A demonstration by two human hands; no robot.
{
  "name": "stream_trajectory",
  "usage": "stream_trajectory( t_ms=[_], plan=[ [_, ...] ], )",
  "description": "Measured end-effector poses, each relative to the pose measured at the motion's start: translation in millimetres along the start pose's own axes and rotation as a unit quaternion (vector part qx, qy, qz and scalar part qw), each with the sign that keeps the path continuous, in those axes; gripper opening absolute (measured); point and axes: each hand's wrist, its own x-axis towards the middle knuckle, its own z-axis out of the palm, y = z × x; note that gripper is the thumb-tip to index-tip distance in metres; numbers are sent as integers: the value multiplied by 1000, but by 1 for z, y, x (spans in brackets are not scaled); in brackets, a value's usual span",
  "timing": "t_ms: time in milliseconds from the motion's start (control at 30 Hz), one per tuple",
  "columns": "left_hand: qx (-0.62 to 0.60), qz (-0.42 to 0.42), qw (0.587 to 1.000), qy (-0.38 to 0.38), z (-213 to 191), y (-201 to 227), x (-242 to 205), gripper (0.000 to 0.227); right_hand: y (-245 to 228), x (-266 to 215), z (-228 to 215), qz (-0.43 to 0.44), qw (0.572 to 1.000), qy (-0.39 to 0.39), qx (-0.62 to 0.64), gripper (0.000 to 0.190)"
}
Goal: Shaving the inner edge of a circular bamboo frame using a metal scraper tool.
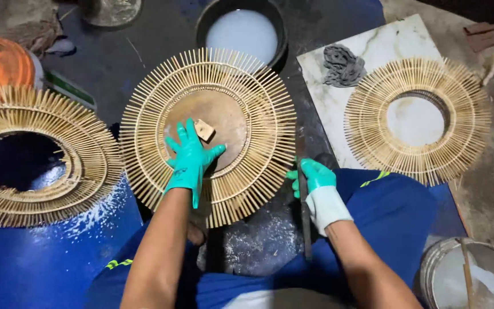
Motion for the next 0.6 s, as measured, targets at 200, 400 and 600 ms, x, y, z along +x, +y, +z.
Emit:
stream_trajectory(
  t_ms=[200,400,600],
  plan=[
    [57,31,998,8,8,-17,10,135,-7,-12,-10,52,998,-15,-9,29],
    [95,47,994,-1,3,-19,24,136,0,-2,-14,62,998,-3,14,27],
    [82,140,986,41,12,-42,44,136,4,7,-27,55,998,-37,10,30]
  ],
)
